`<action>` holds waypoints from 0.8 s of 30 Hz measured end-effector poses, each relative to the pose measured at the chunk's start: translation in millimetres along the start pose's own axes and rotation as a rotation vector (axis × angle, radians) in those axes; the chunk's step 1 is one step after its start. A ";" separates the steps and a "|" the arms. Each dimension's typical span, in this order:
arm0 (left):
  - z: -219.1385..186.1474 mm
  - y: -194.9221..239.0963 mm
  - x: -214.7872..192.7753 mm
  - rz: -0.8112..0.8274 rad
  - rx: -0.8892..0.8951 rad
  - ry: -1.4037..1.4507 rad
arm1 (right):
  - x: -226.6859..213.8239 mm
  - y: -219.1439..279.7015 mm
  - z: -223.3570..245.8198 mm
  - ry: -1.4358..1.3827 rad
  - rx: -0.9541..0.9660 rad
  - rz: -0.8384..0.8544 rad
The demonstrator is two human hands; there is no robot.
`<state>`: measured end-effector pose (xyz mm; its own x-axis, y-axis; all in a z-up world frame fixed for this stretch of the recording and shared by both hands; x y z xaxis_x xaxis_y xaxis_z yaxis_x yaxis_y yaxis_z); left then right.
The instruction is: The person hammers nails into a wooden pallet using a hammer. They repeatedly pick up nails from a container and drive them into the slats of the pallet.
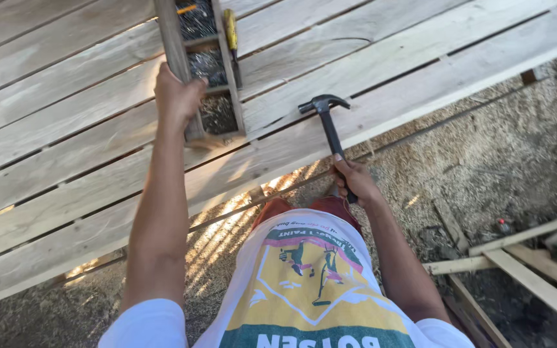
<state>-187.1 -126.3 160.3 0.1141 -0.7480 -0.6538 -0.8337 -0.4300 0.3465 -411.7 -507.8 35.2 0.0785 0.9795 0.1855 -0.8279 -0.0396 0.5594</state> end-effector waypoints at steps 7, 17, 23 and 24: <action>-37.4 -44.3 29.1 -0.041 0.000 -0.053 | -105.4 -0.5 23.4 -0.086 -0.043 -0.149; -53.1 2.5 13.8 -0.336 0.106 -0.241 | -149.4 -29.7 0.6 -0.265 -0.003 -0.055; -64.7 -2.5 24.5 -0.455 0.188 -0.340 | -167.2 -27.6 4.4 -0.141 -0.028 0.088; -63.3 4.2 17.8 -0.513 0.278 -0.344 | -170.6 -27.1 8.3 -0.114 -0.025 0.109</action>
<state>-154.3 -173.5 192.7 0.3919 -0.2606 -0.8823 -0.8335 -0.5066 -0.2206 -398.0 -675.4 -4.9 0.0485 0.9410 0.3349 -0.8485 -0.1381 0.5109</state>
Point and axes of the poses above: each hand's wrist, its own y-axis away from the middle knuckle, its own x-axis out of the palm, z = x × y, the point moved 6 cm from there along -y, towards the middle knuckle, and after that the axes turned 15 degrees about -x, right-handed, at the moved point
